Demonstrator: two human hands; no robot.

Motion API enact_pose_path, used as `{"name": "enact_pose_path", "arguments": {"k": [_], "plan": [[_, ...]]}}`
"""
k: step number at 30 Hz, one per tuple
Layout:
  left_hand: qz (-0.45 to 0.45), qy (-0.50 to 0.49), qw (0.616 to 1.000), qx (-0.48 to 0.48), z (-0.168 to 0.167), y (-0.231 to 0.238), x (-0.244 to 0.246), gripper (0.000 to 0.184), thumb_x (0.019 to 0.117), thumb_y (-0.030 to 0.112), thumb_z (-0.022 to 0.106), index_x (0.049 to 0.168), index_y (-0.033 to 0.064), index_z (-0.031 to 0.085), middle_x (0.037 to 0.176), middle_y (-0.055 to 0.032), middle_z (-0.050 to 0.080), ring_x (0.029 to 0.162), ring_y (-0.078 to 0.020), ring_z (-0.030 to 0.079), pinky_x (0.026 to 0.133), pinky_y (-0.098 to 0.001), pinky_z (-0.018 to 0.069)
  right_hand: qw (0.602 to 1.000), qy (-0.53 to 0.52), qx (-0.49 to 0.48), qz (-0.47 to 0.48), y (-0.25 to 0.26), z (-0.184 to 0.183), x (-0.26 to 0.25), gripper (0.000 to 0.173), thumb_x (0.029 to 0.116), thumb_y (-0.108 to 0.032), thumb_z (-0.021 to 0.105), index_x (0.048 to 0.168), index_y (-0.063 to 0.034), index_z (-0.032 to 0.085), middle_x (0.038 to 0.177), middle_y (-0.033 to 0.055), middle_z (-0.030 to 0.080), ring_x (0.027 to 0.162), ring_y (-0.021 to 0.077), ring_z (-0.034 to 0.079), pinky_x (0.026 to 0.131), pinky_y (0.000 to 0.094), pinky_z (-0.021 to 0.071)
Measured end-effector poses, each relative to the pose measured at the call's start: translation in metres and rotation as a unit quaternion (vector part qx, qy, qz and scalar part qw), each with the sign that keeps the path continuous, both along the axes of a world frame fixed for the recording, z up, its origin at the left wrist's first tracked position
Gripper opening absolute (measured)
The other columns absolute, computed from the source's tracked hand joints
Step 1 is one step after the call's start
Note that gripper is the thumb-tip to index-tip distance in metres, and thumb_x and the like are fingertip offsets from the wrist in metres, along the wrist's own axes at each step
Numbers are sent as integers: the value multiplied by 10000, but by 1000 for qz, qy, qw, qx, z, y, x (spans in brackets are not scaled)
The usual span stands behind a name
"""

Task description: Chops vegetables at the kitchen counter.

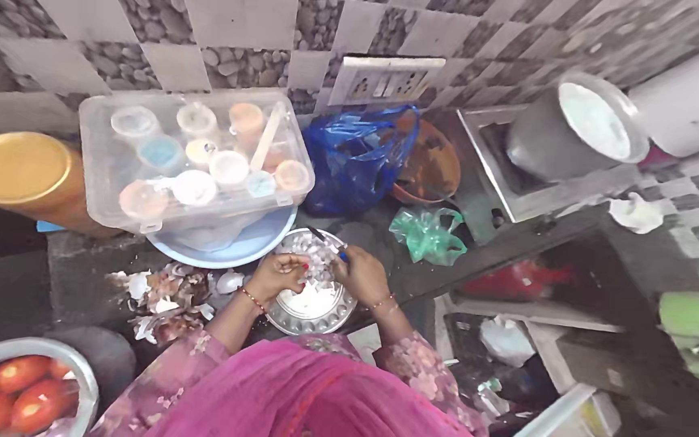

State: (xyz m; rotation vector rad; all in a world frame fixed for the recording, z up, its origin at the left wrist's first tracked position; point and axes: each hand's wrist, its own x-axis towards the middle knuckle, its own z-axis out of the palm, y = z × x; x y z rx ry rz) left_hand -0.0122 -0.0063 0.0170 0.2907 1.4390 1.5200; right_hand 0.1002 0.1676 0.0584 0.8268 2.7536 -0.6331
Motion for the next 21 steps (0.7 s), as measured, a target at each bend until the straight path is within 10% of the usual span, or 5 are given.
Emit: {"name": "enact_pose_path", "arguments": {"k": [5,21], "plan": [[-66,14,998,10,2,-3,-2,309,810,-88,658,1111,-20,643,911,-9,663,762,-46,630,692,-216,542,977,147,-126,85,0,-11,15,384,928,-344,645,964,36,678,782,129,638,697,223,607,671,423,519],[-134,-28,984,114,4,-6,1,298,755,-98,662,988,88,674,867,83,729,801,-1,681,758,-191,575,963,158,-115,183,-12,-22,26,491,999,-411,544,946,61,672,785,178,652,700,304,648,647,487,528]]}}
